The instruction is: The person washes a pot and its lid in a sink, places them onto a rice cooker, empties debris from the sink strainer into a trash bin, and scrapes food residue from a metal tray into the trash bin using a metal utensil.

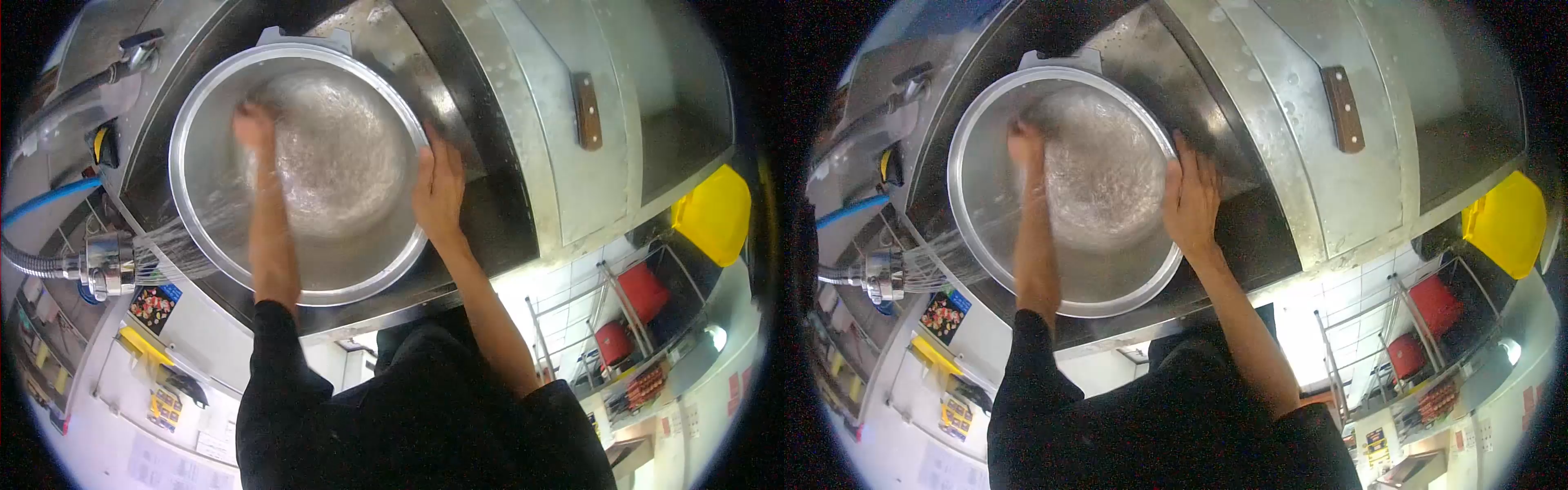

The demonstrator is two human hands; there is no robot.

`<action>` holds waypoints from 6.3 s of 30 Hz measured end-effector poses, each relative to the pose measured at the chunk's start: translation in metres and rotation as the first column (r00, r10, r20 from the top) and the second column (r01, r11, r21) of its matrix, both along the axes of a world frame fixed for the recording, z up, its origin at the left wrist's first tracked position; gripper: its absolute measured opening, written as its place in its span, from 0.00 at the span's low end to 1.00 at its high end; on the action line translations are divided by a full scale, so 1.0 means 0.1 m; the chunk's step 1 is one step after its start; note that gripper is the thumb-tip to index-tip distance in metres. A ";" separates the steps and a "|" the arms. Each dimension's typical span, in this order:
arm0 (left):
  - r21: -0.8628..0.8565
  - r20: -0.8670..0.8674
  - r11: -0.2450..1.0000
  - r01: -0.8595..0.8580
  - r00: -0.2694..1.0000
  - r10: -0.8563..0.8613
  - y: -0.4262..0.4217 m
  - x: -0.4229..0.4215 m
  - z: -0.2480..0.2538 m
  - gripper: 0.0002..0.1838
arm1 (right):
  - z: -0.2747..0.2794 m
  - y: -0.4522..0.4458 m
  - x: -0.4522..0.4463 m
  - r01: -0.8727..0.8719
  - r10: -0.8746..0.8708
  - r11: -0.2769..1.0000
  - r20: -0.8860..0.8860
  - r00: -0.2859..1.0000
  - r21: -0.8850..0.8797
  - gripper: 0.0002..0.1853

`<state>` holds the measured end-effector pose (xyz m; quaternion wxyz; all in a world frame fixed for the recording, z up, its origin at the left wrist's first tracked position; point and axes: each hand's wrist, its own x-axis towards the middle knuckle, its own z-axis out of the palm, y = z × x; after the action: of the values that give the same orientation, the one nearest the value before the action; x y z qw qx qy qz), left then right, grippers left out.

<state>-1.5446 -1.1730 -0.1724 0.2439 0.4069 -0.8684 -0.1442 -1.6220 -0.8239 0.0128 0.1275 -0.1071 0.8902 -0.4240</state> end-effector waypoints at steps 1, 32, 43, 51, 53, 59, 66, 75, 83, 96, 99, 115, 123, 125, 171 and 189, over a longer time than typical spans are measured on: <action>0.131 0.311 0.991 0.001 0.949 -0.042 0.02 0.44 0.26 0.21 | -0.01 0.00 0.00 -0.004 0.004 1.000 -0.007 1.000 -0.015 0.22; 0.896 -0.056 0.334 0.292 0.821 -0.568 2.49 0.33 1.09 0.21 | -0.06 -0.08 0.11 -0.026 0.023 0.996 -0.038 0.999 -0.081 0.19; 0.116 0.629 0.770 0.628 0.553 -0.546 -0.60 1.48 0.00 0.25 | -0.03 -0.12 0.24 0.137 -0.152 0.980 0.094 0.984 0.145 0.20; 0.901 0.266 0.434 0.024 0.758 -0.595 2.74 1.29 1.13 0.28 | 0.24 -0.20 0.27 0.077 -0.097 0.980 0.102 0.990 0.185 0.21; 0.937 0.018 0.327 0.124 0.918 -0.397 2.89 0.70 2.16 0.28 | 0.33 -0.10 0.24 -0.070 0.020 0.971 0.215 0.976 0.227 0.25; 0.804 0.016 0.501 0.320 0.831 -0.556 2.96 0.94 3.30 0.39 | 0.93 -0.02 0.51 -0.138 0.137 0.967 0.019 0.990 0.215 0.24; 0.593 0.116 0.740 0.318 0.875 -0.470 2.84 1.04 3.50 0.14 | 2.00 -0.16 0.59 -0.256 0.256 0.961 0.014 0.967 0.109 0.22; 0.402 0.093 0.877 0.264 0.941 -0.326 2.32 0.84 4.06 0.24 | 1.08 0.95 0.48 0.148 -0.149 0.989 0.055 0.987 0.017 0.14; 0.533 0.047 0.769 0.353 0.895 -0.443 1.66 0.46 4.69 0.27 | 0.97 0.99 0.29 0.259 -0.249 0.963 0.122 0.961 -0.070 0.21; 0.500 0.124 0.810 0.308 0.900 -0.419 1.68 0.50 6.34 0.22 | 2.55 0.88 -0.06 0.195 -0.149 0.966 0.251 0.956 -0.169 0.31; 0.467 0.058 0.841 0.272 0.940 -0.336 1.46 0.66 6.36 0.22 | 3.21 0.95 0.07 0.163 -0.124 0.967 0.198 0.972 -0.196 0.30; 0.492 -0.238 0.785 0.376 0.926 -0.294 1.31 0.97 6.76 0.27 | 4.49 1.08 0.76 -0.026 -0.012 0.945 -0.115 0.993 -0.325 0.25; 0.451 -0.225 0.785 0.424 0.906 -0.360 1.48 0.96 6.88 0.27 | 4.52 1.22 0.96 0.019 -0.049 0.936 -0.078 0.996 -0.351 0.26; 0.451 -0.242 0.778 0.438 0.899 -0.366 1.47 0.98 6.84 0.27 | 4.49 1.27 1.02 0.058 -0.089 0.940 -0.077 0.993 -0.337 0.26; 0.069 0.236 0.589 0.805 0.560 -0.794 4.58 2.45 6.03 0.15 | 3.19 2.95 0.66 0.164 -0.264 0.859 -0.144 0.954 -0.485 0.20; 0.270 0.111 0.947 0.172 0.972 -0.208 2.42 3.59 4.72 0.28 | 2.94 2.92 1.39 0.190 -0.148 0.973 -0.275 0.950 0.133 0.23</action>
<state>-1.1858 -0.9309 0.2996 0.1132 0.3583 -0.8922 -0.2505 -1.4834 -0.5317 0.3072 -0.0203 -0.0751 0.9360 -0.3434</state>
